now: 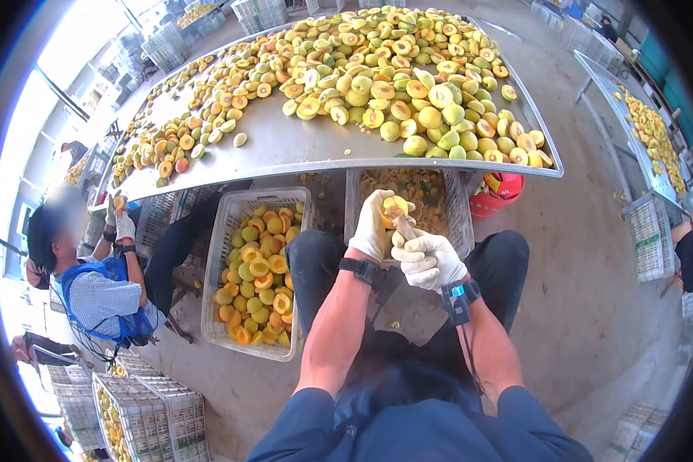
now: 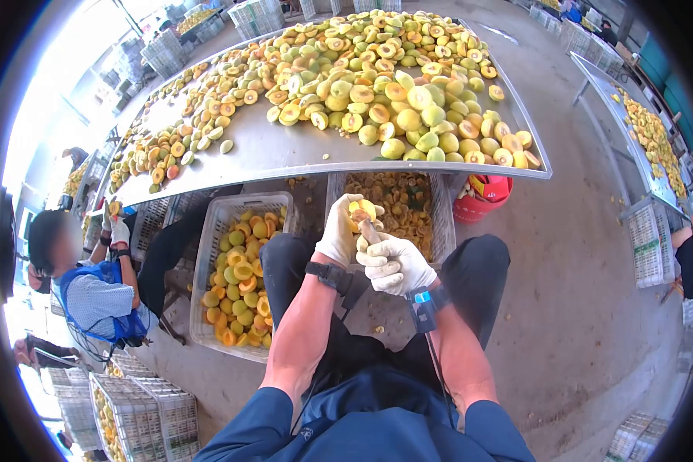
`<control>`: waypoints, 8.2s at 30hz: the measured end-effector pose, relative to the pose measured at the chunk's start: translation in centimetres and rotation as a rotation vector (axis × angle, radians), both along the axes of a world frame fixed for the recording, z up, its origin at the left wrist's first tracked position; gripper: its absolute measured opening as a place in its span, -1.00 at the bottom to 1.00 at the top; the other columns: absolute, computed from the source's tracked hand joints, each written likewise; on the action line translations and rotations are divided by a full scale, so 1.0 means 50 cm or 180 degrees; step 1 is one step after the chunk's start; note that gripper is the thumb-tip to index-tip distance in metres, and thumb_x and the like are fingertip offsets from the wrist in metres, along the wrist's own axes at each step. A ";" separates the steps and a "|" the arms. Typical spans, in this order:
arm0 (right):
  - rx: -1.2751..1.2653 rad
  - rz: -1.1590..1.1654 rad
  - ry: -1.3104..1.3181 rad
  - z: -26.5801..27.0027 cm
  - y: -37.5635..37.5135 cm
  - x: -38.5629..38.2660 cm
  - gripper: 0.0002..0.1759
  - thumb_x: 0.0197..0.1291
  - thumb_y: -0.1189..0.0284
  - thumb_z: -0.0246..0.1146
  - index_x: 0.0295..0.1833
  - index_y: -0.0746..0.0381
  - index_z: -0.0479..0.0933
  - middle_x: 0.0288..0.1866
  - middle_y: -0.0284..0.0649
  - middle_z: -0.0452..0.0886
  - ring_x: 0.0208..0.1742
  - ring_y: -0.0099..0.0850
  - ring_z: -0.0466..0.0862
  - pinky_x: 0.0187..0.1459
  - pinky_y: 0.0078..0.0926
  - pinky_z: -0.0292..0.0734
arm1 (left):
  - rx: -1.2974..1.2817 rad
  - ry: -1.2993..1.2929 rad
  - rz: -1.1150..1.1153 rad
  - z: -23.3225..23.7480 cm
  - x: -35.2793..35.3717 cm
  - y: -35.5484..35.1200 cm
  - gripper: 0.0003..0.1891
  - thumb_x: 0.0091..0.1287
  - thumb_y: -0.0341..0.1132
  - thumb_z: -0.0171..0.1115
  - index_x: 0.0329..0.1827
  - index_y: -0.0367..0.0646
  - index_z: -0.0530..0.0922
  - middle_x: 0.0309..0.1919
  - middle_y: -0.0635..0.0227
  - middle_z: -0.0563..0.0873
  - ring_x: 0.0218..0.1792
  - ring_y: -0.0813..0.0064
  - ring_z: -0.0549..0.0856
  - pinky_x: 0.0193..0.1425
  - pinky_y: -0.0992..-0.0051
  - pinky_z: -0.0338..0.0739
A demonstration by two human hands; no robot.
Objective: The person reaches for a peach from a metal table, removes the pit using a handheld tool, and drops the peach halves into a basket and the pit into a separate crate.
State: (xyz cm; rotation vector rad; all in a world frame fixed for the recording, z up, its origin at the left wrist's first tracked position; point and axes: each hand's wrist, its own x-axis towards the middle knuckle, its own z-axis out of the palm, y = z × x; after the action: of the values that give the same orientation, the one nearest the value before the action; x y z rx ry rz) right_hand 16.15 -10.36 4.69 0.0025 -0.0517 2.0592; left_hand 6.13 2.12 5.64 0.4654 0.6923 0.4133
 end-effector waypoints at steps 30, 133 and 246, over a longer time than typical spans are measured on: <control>0.0527 -0.0906 -0.8714 -0.044 0.077 0.084 -0.38 0.16 0.43 0.07 0.35 0.44 0.32 -0.26 0.09 0.68 -0.21 0.04 0.69 -0.12 -0.01 0.57 | 0.4848 0.4698 0.0696 0.057 -0.326 0.198 -0.47 0.29 -0.06 0.31 0.24 -0.19 0.51 0.02 -0.02 0.65 0.07 0.02 0.66 0.16 0.19 0.56; -0.0949 -0.1439 -0.4216 0.047 0.053 -0.106 -0.79 0.33 0.33 0.22 -0.12 0.26 0.46 -0.47 -0.36 0.53 -0.59 -0.64 0.49 -0.60 -0.59 0.47 | 0.1055 -0.0498 0.0101 -0.035 -0.118 -0.025 -0.45 0.54 0.16 -0.11 -0.03 -0.19 0.60 -0.35 0.37 0.68 -0.43 0.55 0.64 -0.35 0.53 0.56; -0.0277 0.0149 -0.2672 0.043 -0.055 -0.077 -0.86 0.33 0.48 0.11 -0.24 0.04 0.28 -0.54 -0.56 0.21 -0.69 -0.77 0.16 -0.74 -0.72 -0.01 | 0.1543 -0.0260 -0.0179 -0.048 -0.074 -0.059 -0.52 0.26 0.00 0.13 -0.24 -0.35 0.66 -0.51 0.10 0.69 -0.47 0.33 0.69 -0.35 0.42 0.64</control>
State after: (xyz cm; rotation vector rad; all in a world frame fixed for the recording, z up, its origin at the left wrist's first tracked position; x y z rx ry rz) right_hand 12.30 -13.09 6.83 -0.9167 -0.4795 1.9725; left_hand 2.40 -0.84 3.23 0.9186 0.4950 0.5460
